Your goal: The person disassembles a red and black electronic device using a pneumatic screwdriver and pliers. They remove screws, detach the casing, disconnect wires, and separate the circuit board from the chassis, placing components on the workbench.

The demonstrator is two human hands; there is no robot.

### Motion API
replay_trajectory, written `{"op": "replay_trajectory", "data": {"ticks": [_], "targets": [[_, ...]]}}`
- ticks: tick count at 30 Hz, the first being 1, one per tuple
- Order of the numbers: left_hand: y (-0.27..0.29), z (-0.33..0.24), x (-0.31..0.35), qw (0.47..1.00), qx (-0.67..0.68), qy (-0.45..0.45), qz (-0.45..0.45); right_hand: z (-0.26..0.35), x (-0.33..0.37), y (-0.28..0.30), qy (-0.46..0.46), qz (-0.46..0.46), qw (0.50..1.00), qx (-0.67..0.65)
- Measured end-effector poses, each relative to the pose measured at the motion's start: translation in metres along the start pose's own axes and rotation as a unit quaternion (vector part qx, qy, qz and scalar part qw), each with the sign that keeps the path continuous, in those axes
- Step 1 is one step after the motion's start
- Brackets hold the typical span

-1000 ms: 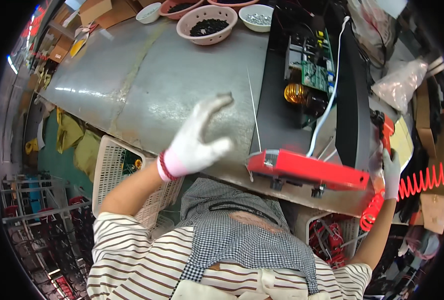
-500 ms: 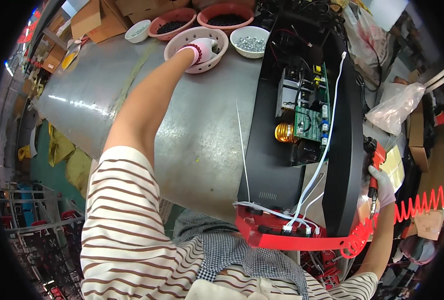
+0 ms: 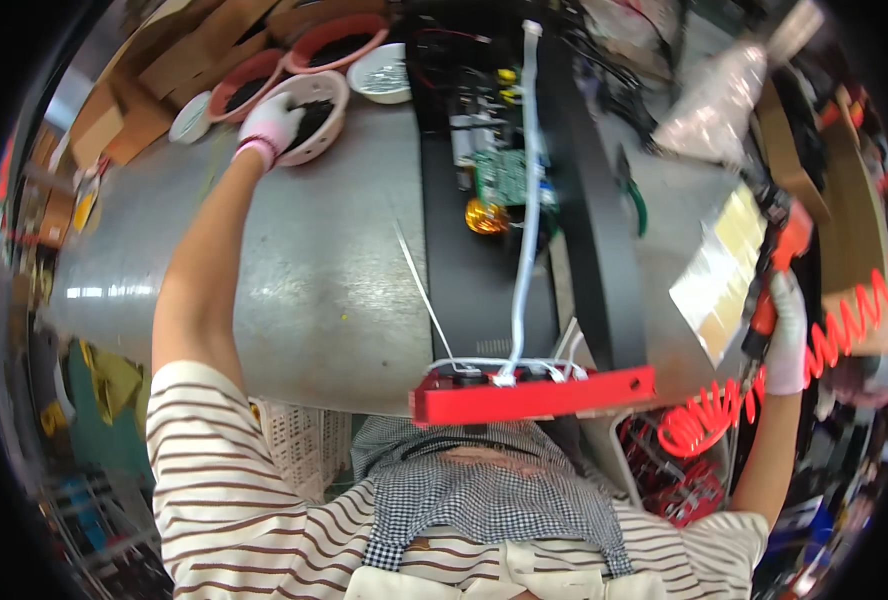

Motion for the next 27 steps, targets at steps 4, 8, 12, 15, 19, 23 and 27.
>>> {"op": "replay_trajectory", "data": {"ticks": [4,8,12,15,19,23,27], "targets": [[0.012,0.01,-0.008,0.982,0.174,0.059,-0.032,0.038,0.047,0.016,0.058,-0.001,0.993,-0.106],[0.061,-0.066,0.018,0.855,0.516,0.046,-0.006,0.067,0.098,-0.035,0.051,0.142,0.981,-0.121],[0.135,-0.185,0.1,0.803,0.585,-0.069,0.094,0.06,0.137,-0.066,0.027,0.073,0.989,-0.124],[0.173,-0.256,0.178,0.784,0.576,-0.168,0.158,0.059,0.147,-0.096,0.034,0.158,0.966,-0.201],[0.196,-0.331,0.237,0.761,0.527,-0.306,0.223,0.071,0.158,-0.113,0.061,0.212,0.94,-0.261],[0.188,-0.342,0.252,0.762,0.56,-0.174,0.273,0.084,0.168,-0.126,0.07,0.264,0.925,-0.264],[0.182,-0.351,0.258,0.716,0.595,-0.162,0.326,0.081,0.166,-0.129,0.092,0.239,0.942,-0.216]]}}
Point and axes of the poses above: each hand's wrist, its own x-axis away from the middle knuckle, its own y-axis out of the back of the hand, z = x × y, the point moved 9 cm from there along -x, towards the middle knuckle, and after that the axes turned 7 degrees about x, right-handed, at the moved point
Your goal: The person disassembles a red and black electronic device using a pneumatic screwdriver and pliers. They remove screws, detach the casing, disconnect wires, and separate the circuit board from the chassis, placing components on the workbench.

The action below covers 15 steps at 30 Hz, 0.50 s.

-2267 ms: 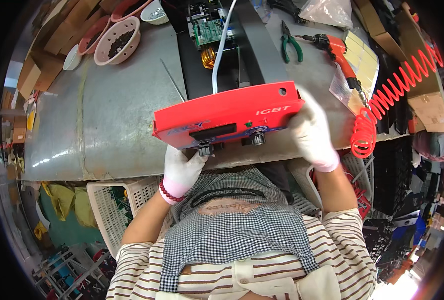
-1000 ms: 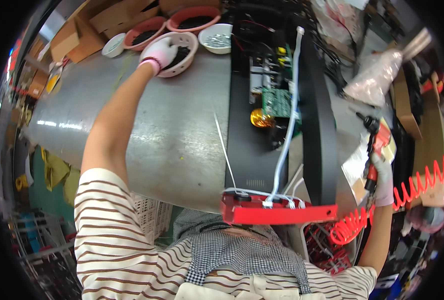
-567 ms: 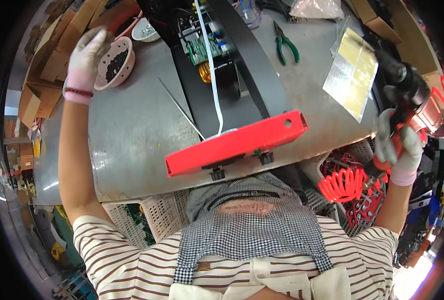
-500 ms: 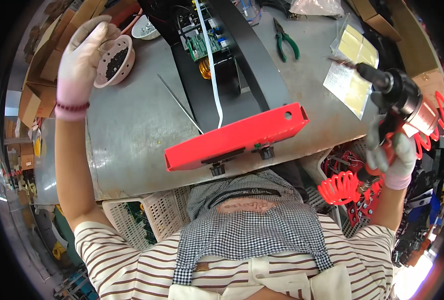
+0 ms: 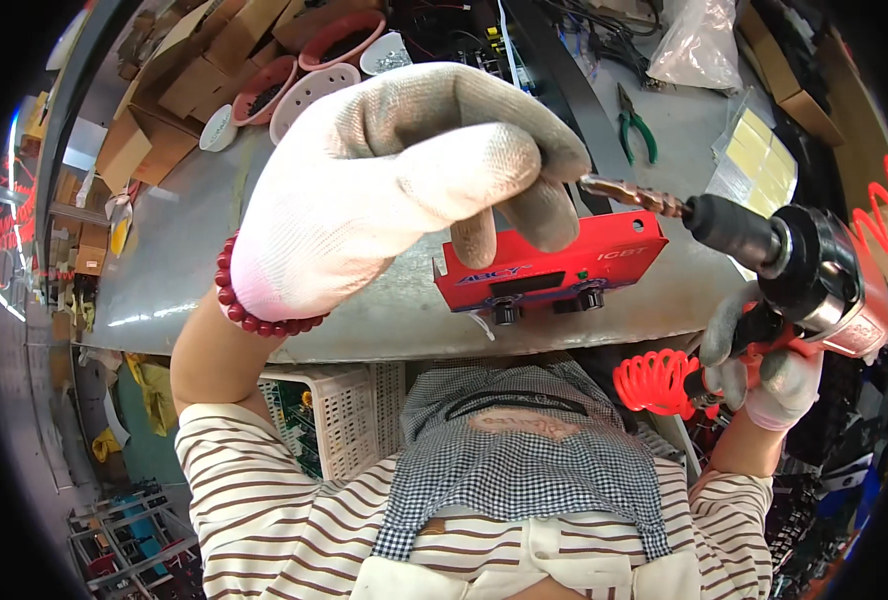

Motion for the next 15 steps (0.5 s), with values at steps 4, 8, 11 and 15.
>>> {"op": "replay_trajectory", "data": {"ticks": [4,8,11,15], "targets": [[0.0,0.002,-0.001,0.999,0.04,0.0,-0.002,-0.008,-0.001,-0.002,-0.007,-0.009,1.0,0.001],[0.003,-0.002,0.001,0.999,0.008,-0.034,-0.032,-0.006,-0.004,-0.005,-0.006,-0.032,0.999,0.026],[0.002,-0.021,0.007,0.975,-0.125,-0.173,-0.064,-0.003,-0.007,-0.004,-0.009,-0.046,0.997,0.06],[0.006,-0.002,-0.003,0.99,-0.115,-0.051,-0.063,-0.003,-0.006,0.002,-0.019,-0.066,0.991,0.114]]}}
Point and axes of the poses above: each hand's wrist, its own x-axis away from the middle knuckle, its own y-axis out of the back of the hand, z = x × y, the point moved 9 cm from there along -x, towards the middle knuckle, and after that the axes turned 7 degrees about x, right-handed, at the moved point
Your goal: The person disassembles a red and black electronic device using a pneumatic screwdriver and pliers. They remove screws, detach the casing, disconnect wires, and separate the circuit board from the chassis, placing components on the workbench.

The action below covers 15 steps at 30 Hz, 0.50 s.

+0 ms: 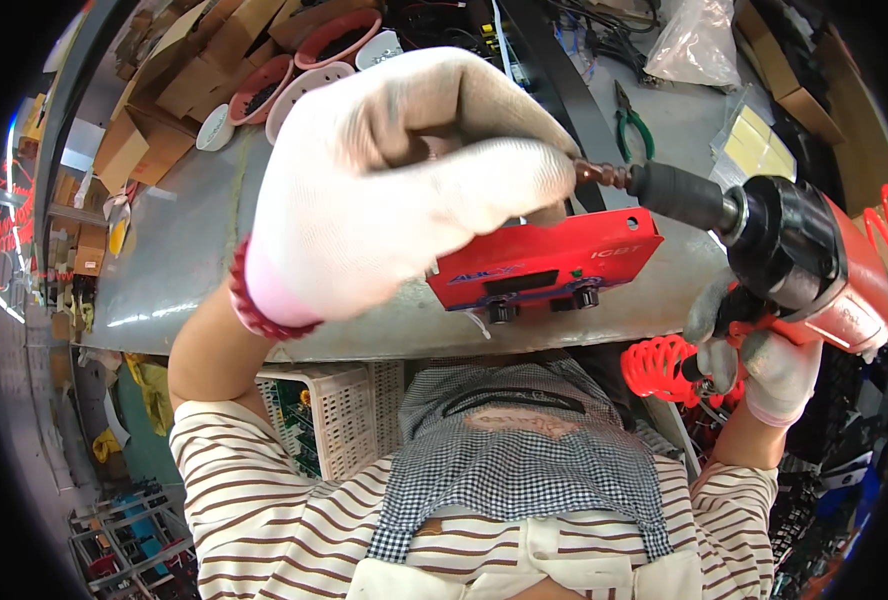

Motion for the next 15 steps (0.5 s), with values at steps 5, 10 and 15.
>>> {"op": "replay_trajectory", "data": {"ticks": [5,10,15], "targets": [[-0.021,-0.025,-0.031,0.975,0.11,-0.116,0.154,0.013,0.001,0.023,0.031,-0.062,0.998,-0.012],[-0.067,-0.029,-0.034,0.89,-0.318,-0.139,0.297,0.037,0.007,0.051,0.0,-0.074,0.995,0.073],[-0.078,-0.012,-0.043,0.877,-0.292,0.0,0.383,0.045,0.031,0.077,-0.094,-0.095,0.979,0.156]]}}
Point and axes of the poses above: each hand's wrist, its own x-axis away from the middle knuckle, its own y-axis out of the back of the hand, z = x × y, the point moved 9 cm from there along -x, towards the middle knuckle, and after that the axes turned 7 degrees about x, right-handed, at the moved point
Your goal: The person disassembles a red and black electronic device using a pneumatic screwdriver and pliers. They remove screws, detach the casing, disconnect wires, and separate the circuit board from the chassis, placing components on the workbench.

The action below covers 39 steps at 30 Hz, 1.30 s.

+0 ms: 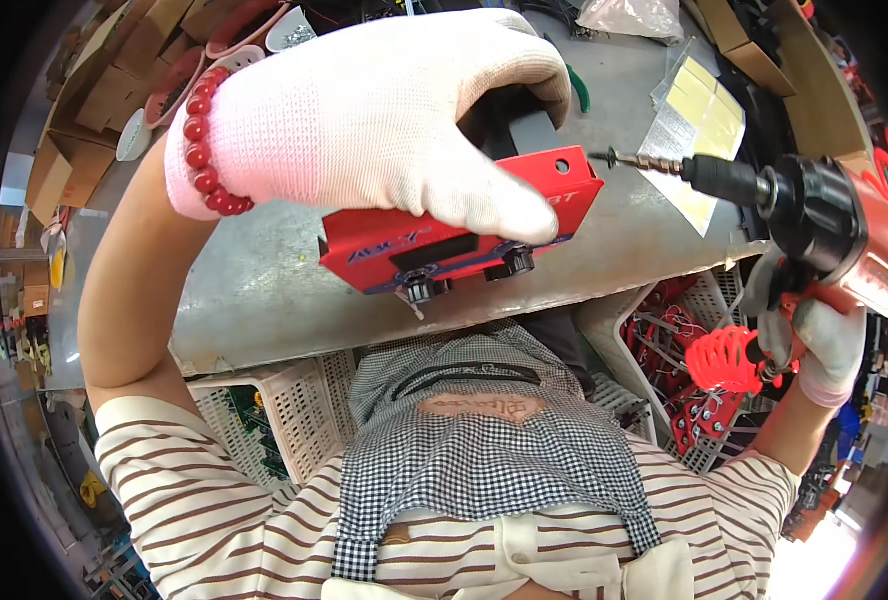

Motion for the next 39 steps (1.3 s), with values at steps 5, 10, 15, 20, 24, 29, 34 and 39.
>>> {"op": "replay_trajectory", "data": {"ticks": [5,10,15,20,24,29,34,39], "targets": [[-0.001,0.018,0.003,0.991,0.121,-0.011,-0.063,0.004,0.001,0.022,-0.055,-0.029,0.992,0.108],[-0.006,0.023,0.005,0.98,0.089,-0.091,-0.156,0.021,-0.008,0.029,-0.055,-0.038,0.981,0.184],[-0.011,0.033,0.001,0.968,0.011,-0.125,-0.216,0.048,-0.017,0.023,-0.044,0.027,0.972,0.231],[-0.013,0.043,0.004,0.971,0.044,-0.109,-0.209,0.08,-0.028,-0.003,-0.073,0.001,0.984,0.16],[-0.014,0.05,0.002,0.972,0.067,-0.08,-0.212,0.085,-0.046,-0.003,-0.162,-0.192,0.966,-0.067],[-0.008,0.047,0.002,0.96,0.042,-0.13,-0.242,0.132,-0.043,-0.016,-0.084,-0.069,0.993,0.049],[-0.013,0.05,0.0,0.969,0.039,-0.119,-0.214,0.143,-0.021,-0.029,-0.035,0.02,0.982,0.184],[-0.014,0.048,-0.003,0.969,0.058,-0.106,-0.214,0.144,-0.014,-0.052,-0.009,0.067,0.969,0.237]]}}
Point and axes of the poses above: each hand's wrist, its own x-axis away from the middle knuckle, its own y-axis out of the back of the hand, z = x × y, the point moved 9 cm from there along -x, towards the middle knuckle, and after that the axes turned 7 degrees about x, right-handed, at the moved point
